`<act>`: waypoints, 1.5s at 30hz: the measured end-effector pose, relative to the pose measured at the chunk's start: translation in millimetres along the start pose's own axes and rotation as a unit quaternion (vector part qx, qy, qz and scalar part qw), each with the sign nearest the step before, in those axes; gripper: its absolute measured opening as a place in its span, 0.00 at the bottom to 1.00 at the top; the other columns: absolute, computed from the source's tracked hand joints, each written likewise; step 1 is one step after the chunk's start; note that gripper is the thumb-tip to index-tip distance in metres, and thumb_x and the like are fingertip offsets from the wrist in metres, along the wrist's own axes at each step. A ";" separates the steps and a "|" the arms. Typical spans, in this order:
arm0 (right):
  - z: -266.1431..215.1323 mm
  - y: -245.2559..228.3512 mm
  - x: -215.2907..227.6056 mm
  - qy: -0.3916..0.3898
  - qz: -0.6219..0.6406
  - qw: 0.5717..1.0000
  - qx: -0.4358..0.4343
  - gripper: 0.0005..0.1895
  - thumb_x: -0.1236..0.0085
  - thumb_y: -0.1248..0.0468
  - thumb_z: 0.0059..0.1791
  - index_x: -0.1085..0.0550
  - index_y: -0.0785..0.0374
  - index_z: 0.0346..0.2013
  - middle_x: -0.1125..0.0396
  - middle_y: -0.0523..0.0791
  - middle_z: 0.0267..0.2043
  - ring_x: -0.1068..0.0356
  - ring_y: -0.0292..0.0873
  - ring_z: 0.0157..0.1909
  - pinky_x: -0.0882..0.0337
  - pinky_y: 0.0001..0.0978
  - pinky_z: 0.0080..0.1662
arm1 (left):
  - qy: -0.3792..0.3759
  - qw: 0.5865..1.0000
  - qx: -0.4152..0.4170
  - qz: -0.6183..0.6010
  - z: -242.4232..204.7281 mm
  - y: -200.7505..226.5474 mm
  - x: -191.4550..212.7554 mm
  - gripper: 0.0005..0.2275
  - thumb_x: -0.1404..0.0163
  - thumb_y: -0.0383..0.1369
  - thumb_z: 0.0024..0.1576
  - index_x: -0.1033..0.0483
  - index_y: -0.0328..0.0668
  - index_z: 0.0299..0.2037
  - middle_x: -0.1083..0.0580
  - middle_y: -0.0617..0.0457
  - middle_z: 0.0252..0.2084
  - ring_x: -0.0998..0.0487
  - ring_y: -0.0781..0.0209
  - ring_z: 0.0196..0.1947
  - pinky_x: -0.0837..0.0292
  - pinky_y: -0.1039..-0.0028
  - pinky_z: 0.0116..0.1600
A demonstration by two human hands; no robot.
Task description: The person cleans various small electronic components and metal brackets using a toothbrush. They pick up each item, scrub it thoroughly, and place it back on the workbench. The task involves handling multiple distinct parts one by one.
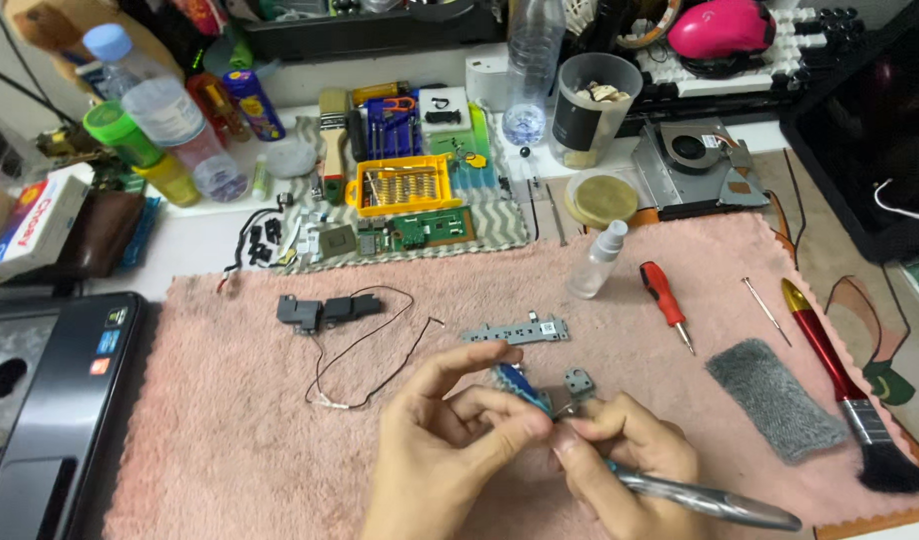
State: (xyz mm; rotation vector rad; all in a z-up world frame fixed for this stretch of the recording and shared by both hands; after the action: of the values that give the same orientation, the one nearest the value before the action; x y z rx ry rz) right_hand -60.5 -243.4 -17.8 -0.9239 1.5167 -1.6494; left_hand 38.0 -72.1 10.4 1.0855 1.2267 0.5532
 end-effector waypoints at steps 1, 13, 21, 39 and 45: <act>0.2 1.0 -0.3 0.004 0.002 1.000 -0.003 0.10 0.28 0.68 0.50 0.21 0.67 0.26 0.28 0.50 0.11 0.36 0.38 0.10 0.38 0.30 0.15 | -0.003 1.000 0.004 0.003 -0.3 0.9 -1.7 0.26 0.27 0.16 0.49 0.19 0.25 0.60 0.13 0.32 0.61 0.09 0.59 0.37 0.07 0.73 0.43; 3.4 -15.0 14.4 -0.107 0.075 0.991 0.032 0.11 0.27 0.72 0.48 0.23 0.68 0.27 0.26 0.47 0.28 0.26 0.38 0.28 0.28 0.29 0.32 | -0.205 0.976 0.033 0.069 -1.6 24.8 -6.3 0.40 0.24 0.29 0.50 0.29 0.37 0.74 0.23 0.41 0.74 0.16 0.53 0.67 0.14 0.67 0.66; 5.3 -10.4 19.2 -0.229 0.162 0.959 -0.038 0.11 0.25 0.73 0.49 0.23 0.69 0.28 0.24 0.51 0.29 0.26 0.42 0.30 0.31 0.35 0.33 | -0.280 0.942 0.151 0.110 -3.1 40.9 -20.1 0.30 0.27 0.31 0.48 0.16 0.38 0.63 0.15 0.48 0.66 0.11 0.64 0.58 0.13 0.75 0.64; 43.9 -13.4 64.4 -0.076 0.021 0.996 0.043 0.08 0.37 0.72 0.53 0.26 0.67 0.31 0.24 0.54 0.21 0.39 0.35 0.14 0.45 0.25 0.16 | -0.222 0.780 -0.114 0.574 87.9 61.0 -12.8 0.28 0.27 0.38 0.55 0.17 0.40 0.65 0.16 0.49 0.60 0.10 0.57 0.47 0.08 0.74 0.59; 52.9 3.3 72.5 0.030 0.002 0.999 0.038 0.06 0.38 0.72 0.56 0.25 0.70 0.36 0.25 0.59 0.24 0.44 0.35 0.15 0.43 0.25 0.23 | -0.220 0.690 -0.135 0.676 171.5 6.5 -15.0 0.21 0.24 0.40 0.55 0.14 0.35 0.50 0.24 0.43 0.47 0.18 0.39 0.41 0.20 0.50 0.47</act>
State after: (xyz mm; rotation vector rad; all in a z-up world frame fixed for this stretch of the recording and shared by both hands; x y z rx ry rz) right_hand -50.7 -332.6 -14.9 -0.8364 1.4850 -1.7330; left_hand 194.9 -143.1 16.5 1.6212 -0.3094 1.4103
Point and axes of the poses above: each hand's wrist, its own z-axis towards the middle knuckle, its own x-axis out of the back of the hand, y = z × x, the point moved 5 cm from there along z, towards the middle knuckle
